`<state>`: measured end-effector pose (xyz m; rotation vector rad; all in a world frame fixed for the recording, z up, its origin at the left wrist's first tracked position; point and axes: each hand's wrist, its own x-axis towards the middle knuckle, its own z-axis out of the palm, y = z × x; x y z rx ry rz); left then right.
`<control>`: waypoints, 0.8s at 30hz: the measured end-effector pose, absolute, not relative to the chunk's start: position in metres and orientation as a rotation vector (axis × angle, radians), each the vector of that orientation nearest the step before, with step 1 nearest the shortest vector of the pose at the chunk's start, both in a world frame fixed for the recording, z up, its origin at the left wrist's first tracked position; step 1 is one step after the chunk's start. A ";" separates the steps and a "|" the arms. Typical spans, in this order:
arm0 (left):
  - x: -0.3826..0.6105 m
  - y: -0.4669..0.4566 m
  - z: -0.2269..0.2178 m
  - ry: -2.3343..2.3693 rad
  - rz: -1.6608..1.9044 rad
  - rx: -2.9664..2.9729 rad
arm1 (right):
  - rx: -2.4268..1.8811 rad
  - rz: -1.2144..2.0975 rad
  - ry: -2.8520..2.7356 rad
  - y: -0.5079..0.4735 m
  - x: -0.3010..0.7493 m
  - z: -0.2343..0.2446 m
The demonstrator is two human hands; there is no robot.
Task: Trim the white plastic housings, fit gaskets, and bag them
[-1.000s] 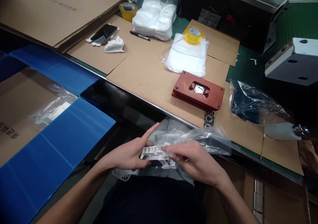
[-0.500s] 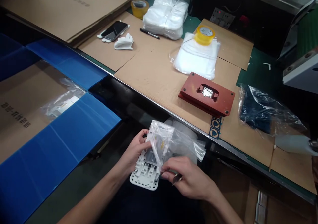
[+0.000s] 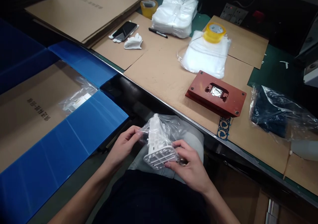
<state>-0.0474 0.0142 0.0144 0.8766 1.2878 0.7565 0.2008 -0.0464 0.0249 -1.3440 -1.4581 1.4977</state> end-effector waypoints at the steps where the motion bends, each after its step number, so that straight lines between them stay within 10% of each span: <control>1: -0.051 0.013 0.020 1.249 0.738 0.913 | -1.348 1.522 -1.331 -0.043 0.199 0.020; 18: -0.023 -0.018 0.061 1.049 0.614 1.218 | -1.369 1.369 -1.425 -0.033 0.163 0.013; 24: -0.047 -0.005 0.050 1.172 1.307 0.836 | -1.246 1.209 -1.641 -0.030 0.159 0.011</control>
